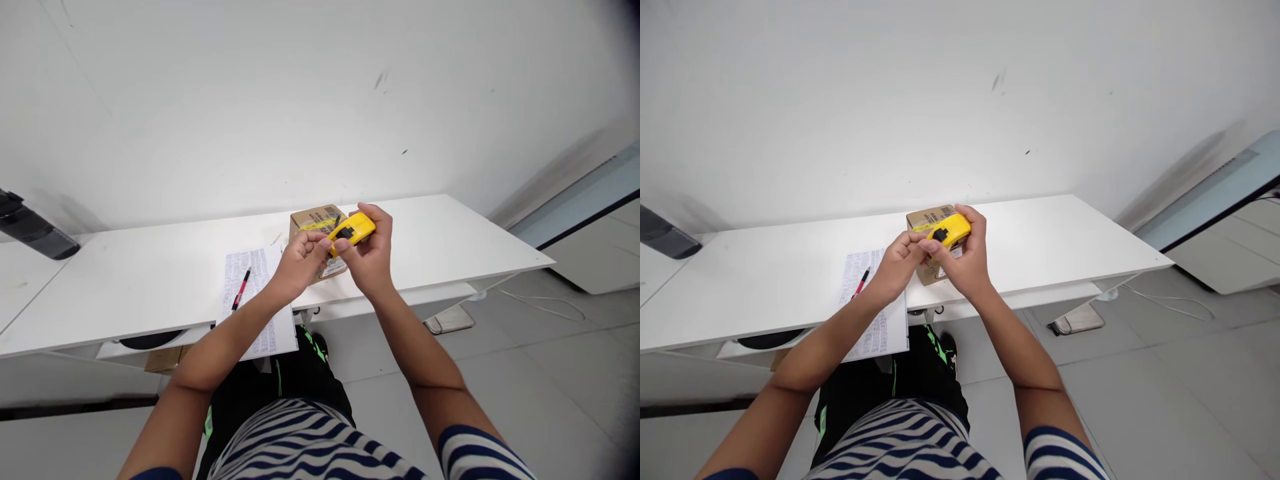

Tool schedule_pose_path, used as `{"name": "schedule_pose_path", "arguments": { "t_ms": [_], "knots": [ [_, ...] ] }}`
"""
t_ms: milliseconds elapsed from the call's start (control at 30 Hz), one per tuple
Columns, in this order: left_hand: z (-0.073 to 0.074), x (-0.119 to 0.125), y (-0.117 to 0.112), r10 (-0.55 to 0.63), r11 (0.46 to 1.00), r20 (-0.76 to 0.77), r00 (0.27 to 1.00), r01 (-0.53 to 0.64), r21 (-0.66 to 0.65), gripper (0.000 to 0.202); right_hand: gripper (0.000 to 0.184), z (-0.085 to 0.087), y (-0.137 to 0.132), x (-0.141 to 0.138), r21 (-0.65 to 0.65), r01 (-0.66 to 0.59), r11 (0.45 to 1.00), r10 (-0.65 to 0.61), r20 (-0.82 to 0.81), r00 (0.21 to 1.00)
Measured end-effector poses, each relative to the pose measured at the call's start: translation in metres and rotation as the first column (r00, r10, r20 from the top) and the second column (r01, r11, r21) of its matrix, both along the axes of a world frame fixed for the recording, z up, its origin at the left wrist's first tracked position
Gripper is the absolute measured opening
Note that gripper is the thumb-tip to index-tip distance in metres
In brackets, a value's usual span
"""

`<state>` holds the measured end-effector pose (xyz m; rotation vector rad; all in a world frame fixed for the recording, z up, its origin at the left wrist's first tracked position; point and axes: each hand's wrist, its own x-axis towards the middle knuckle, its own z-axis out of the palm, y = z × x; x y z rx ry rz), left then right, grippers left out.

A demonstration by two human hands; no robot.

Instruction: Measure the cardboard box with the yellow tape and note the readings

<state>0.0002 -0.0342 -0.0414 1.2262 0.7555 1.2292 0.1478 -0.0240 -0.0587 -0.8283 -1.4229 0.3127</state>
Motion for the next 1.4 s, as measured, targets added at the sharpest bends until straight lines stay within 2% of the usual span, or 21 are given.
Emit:
{"name": "schedule_pose_path", "arguments": {
  "t_ms": [67,200,333,467,533,667,767,867,1000,1067,1133,1233,1300,1400],
  "knots": [
    [0.001,-0.002,-0.003,0.031,0.997,-0.033,0.999,-0.028,0.072,0.042,0.059,-0.001,0.001,-0.001,0.001,-0.048,0.999,0.048,-0.018,0.999],
    [0.000,-0.004,-0.010,0.033,0.986,-0.110,0.993,-0.014,0.164,0.042,0.042,-0.005,0.003,-0.005,0.088,-0.060,0.994,0.071,-0.128,0.989],
    [0.004,-0.003,-0.008,-0.035,0.996,-0.095,0.995,0.043,0.084,0.050,0.042,-0.009,0.008,-0.009,0.154,-0.028,0.988,0.057,-0.185,0.981],
    [0.014,-0.007,0.003,-0.059,0.998,-0.032,0.998,0.059,0.000,0.045,0.043,-0.011,0.028,0.000,0.154,0.083,0.985,-0.066,-0.115,0.991],
    [0.018,-0.018,0.013,0.013,0.999,0.029,1.000,-0.011,-0.046,0.040,0.045,-0.010,0.048,0.017,0.157,0.187,0.970,-0.177,-0.080,0.981],
    [0.017,-0.058,0.039,0.283,0.955,0.105,0.953,-0.270,-0.119,0.024,0.047,-0.014,0.099,0.075,0.098,0.393,0.914,-0.392,-0.031,0.919],
    [0.010,-0.092,0.057,0.406,0.906,0.006,0.914,-0.401,-0.135,0.016,0.047,-0.023,0.126,0.115,-0.045,0.419,0.907,-0.419,0.022,0.908],
    [0.001,-0.105,0.066,0.424,0.888,-0.138,0.895,-0.440,-0.130,0.021,0.049,-0.032,0.136,0.128,-0.120,0.385,0.915,-0.382,0.049,0.923],
    [-0.008,-0.084,0.067,0.250,0.939,-0.340,0.906,-0.313,-0.145,0.021,0.048,-0.037,0.142,0.112,-0.106,0.318,0.942,-0.315,0.045,0.948],
    [-0.011,-0.067,0.067,0.216,0.947,-0.407,0.887,-0.292,-0.135,0.021,0.047,-0.036,0.144,0.099,-0.079,0.256,0.964,-0.251,0.069,0.966],
    [-0.013,-0.052,0.070,0.208,0.946,-0.482,0.851,-0.300,-0.122,0.032,0.045,-0.036,0.146,0.089,-0.066,0.194,0.979,-0.188,0.090,0.978],
    [-0.014,-0.035,0.079,0.223,0.925,-0.577,0.786,-0.357,-0.129,0.082,0.043,-0.035,0.146,0.084,-0.116,0.156,0.981,-0.148,0.072,0.986],
    [-0.016,-0.028,0.087,0.244,0.905,-0.592,0.768,-0.400,-0.147,0.107,0.044,-0.036,0.145,0.085,-0.140,0.160,0.977,-0.152,0.062,0.986],
    [-0.020,-0.022,0.093,0.204,0.896,-0.552,0.809,-0.381,-0.227,0.117,0.047,-0.036,0.141,0.089,-0.132,0.166,0.977,-0.157,0.081,0.984]
  ]
}}
